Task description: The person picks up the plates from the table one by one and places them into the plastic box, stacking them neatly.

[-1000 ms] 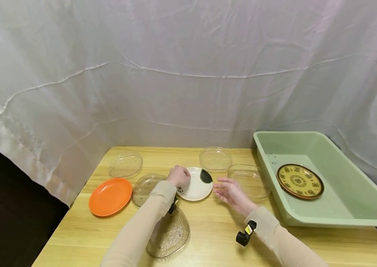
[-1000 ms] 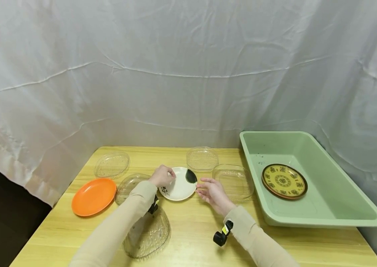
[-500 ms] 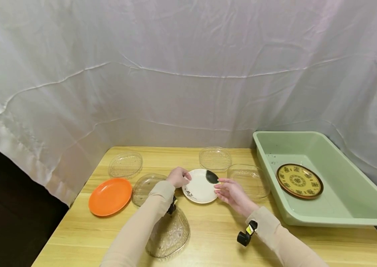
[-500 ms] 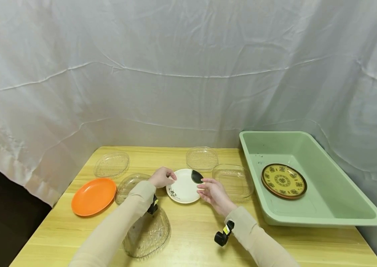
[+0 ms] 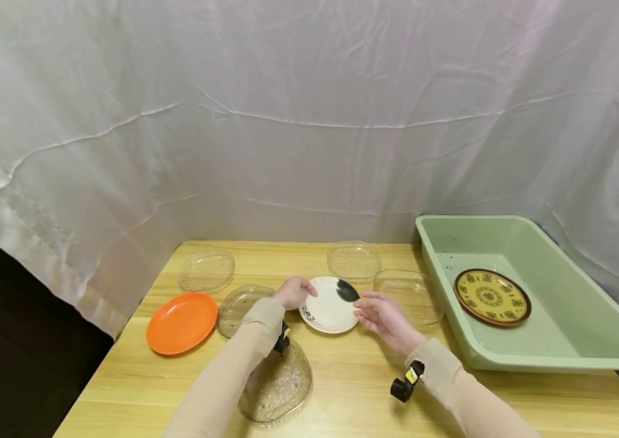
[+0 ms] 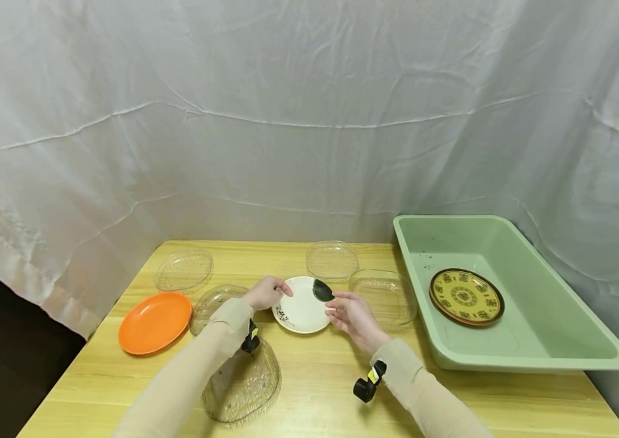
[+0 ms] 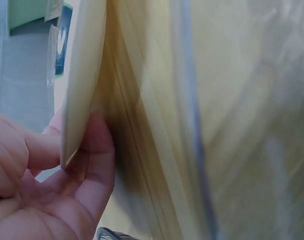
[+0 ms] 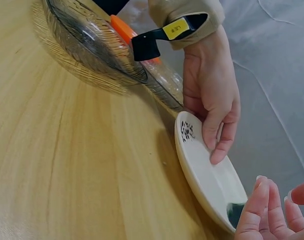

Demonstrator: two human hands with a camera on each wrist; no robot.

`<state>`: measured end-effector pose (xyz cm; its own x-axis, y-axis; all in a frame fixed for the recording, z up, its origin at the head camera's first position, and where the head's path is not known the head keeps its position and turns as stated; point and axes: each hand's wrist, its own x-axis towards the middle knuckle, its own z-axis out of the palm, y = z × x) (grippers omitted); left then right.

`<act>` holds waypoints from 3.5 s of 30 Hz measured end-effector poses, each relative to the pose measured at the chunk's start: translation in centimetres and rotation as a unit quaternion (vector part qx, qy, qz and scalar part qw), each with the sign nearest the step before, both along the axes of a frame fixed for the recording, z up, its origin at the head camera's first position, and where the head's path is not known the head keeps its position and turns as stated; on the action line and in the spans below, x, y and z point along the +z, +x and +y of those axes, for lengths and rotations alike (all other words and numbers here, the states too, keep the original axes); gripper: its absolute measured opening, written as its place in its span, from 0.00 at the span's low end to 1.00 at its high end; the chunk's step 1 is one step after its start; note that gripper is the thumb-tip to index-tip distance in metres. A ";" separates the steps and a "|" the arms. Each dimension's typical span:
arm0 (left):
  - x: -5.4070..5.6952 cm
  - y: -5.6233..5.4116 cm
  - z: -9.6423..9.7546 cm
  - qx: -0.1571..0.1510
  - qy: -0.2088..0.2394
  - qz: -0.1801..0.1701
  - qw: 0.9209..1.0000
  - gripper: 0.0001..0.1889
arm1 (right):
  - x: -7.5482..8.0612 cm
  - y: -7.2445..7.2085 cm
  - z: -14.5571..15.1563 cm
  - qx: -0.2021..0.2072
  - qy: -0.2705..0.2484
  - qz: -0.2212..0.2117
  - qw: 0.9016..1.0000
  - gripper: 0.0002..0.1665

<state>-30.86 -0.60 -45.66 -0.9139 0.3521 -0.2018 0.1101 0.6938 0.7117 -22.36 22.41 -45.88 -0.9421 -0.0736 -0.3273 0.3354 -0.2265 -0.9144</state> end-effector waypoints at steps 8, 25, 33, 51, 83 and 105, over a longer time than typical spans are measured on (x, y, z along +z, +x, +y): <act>-0.4 0.1 -0.3 -0.008 0.048 -0.012 0.999 0.20 | 0.3 -0.2 0.4 -0.003 0.003 0.005 1.000 0.31; 0.2 1.4 -0.4 0.032 0.152 -0.005 0.988 0.21 | 1.0 -0.2 1.1 -0.035 0.030 0.055 0.997 0.24; 0.8 2.1 0.2 0.065 0.204 0.016 0.977 0.22 | 1.6 -0.2 1.3 -0.086 0.030 0.072 0.993 0.23; 1.7 3.9 3.5 0.144 0.266 0.077 0.950 0.24 | 2.1 -0.8 1.1 -0.106 0.013 0.067 0.992 0.18; 1.1 6.1 7.0 0.150 0.315 0.075 0.934 0.34 | 1.5 -1.2 -0.4 -0.123 0.050 0.091 0.987 0.39; 1.7 5.2 6.2 0.106 0.363 0.038 0.925 0.24 | 3.4 0.1 1.2 -0.126 0.042 0.067 0.989 0.36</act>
<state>-25.69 5.60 -43.94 -0.9796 0.1814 0.0862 0.0963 0.0475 0.9942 -22.21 23.62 -42.48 -0.9624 0.1917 -0.1927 0.1517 -0.2091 -0.9660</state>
